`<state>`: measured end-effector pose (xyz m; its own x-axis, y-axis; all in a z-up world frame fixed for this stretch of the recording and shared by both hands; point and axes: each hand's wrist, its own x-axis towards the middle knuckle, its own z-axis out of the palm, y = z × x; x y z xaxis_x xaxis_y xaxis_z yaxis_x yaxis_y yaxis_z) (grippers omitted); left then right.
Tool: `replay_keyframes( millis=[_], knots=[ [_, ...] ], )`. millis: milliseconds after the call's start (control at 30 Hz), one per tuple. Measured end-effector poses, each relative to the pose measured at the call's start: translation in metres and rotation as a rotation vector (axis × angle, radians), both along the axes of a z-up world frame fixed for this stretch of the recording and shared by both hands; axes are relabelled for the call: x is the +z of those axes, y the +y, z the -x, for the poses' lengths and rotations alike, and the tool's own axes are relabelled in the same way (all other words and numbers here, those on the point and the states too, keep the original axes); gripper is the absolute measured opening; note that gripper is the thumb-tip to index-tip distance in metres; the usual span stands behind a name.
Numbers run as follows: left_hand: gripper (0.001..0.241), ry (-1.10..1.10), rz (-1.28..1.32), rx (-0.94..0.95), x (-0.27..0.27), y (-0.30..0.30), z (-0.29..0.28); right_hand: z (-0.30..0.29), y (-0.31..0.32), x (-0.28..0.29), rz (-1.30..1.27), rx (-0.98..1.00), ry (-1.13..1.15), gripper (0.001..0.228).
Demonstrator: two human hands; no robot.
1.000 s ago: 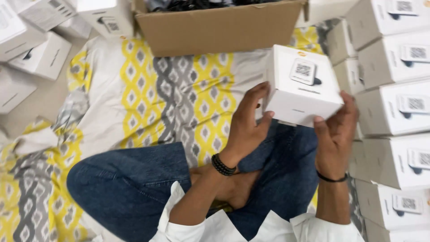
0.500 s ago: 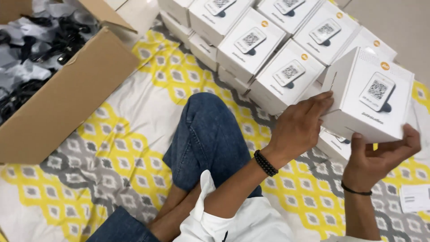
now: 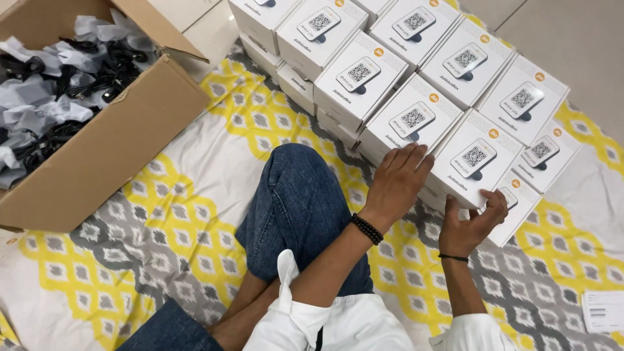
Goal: The person packs small electronic component boxes and cables into larger shipment boxes while sitting on a patterned bed surface.
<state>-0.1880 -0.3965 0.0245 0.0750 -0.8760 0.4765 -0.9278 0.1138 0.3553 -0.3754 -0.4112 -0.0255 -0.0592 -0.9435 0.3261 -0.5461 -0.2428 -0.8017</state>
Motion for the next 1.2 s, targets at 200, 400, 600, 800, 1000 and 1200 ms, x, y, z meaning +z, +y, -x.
replay_keyframes(
  millis=[200, 400, 600, 800, 1000, 1200],
  knots=[
    [0.035, 0.296, 0.028, -0.026, 0.02, 0.019, -0.047, -0.014, 0.007, 0.031, 0.263, 0.086, 0.316, 0.05],
    [0.033, 0.179, 0.1, 0.171, 0.074, 0.11, -0.169, -0.122, 0.029, 0.077, 0.519, 0.519, 0.183, 0.039],
    [0.03, -0.009, -0.039, 0.514, 0.108, 0.277, -0.27, -0.281, 0.122, 0.122, 0.507, 1.098, -0.125, 0.027],
    [0.034, -0.176, -0.229, 0.871, 0.119, 0.47, -0.303, -0.397, 0.256, 0.136, 0.509, 1.599, -0.169, 0.023],
    [0.031, -0.077, -0.324, 1.14, 0.081, 0.642, -0.299, -0.465, 0.382, 0.114, 0.452, 1.962, -0.23, 0.018],
    [0.027, 0.131, -0.386, 1.587, 0.013, 0.805, -0.264, -0.489, 0.485, 0.08, 0.339, 2.215, -0.112, 0.023]
  ],
)
